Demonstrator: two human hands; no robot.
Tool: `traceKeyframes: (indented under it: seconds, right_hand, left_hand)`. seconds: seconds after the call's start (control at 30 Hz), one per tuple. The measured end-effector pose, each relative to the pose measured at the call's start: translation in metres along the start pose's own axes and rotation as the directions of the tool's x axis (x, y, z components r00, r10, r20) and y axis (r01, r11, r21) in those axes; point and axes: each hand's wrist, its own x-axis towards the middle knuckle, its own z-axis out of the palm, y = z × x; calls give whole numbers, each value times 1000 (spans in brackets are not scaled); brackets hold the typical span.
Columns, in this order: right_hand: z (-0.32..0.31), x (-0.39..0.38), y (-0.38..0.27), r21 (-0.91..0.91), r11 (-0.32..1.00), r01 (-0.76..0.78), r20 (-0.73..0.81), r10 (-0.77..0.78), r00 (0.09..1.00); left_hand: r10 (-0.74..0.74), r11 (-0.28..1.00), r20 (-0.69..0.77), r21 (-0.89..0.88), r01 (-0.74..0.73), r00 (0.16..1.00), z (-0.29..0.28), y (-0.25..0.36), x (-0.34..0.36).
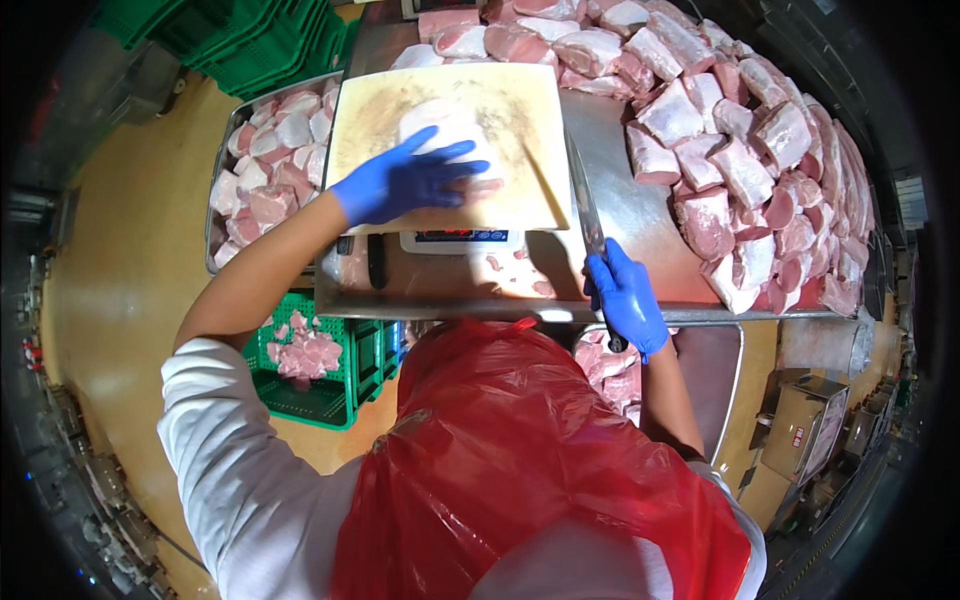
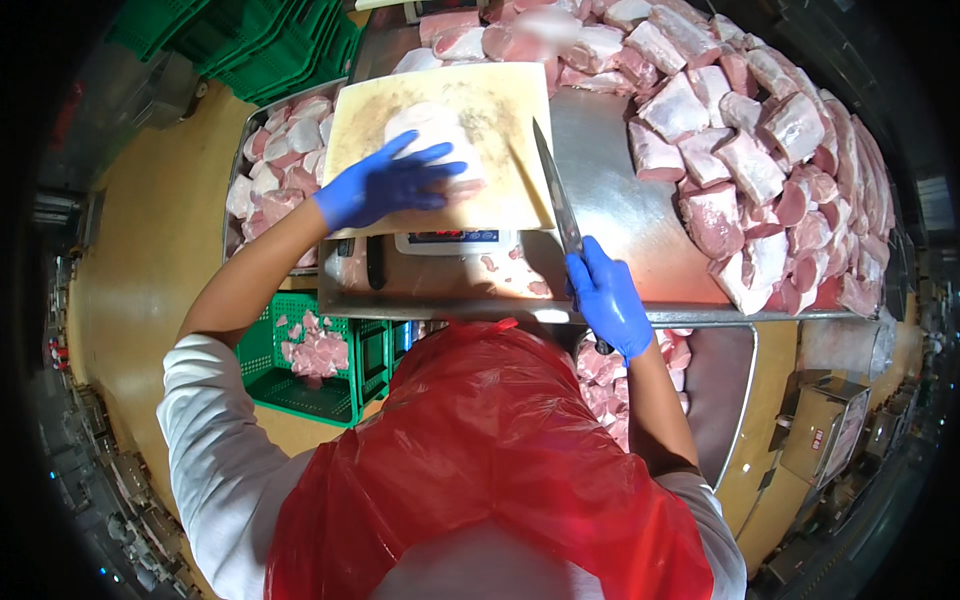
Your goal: The person cuts large pieces of raw meat into smaller portions using a knife on a cutting board. The trimmed pieces are placed into a green basket, while the main cuts are arranged in metal trays.
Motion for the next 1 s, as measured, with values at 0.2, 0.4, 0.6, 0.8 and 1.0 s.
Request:
traceKeyframes:
  seconds: [0.2,0.4,0.6,0.8,1.0]
  right_hand:
    - [42,-2,30,-260,941,218,51,-212,976]
    - [113,60,-15,-524,600,604,250,-569,783]
    - [169,103,-108,-621,589,517,266,-462,846]
    - [136,69,-59,-750,452,483,417,-244,876]
    - [57,7,-90,-810,400,429,490,59,870]
  left_hand:
    - [-666,746,-452,-390,540,594,24,69,-81]
    - [-853,512,-500,-744,428,150,43,93,-33]
    - [-713,609,-701,-605,513,19,61,86,-29]
    - [-725,593,-685,-670,446,-65,68,88,-34]
    - [-795,471,-580,-775,422,-177,56,82,-52]
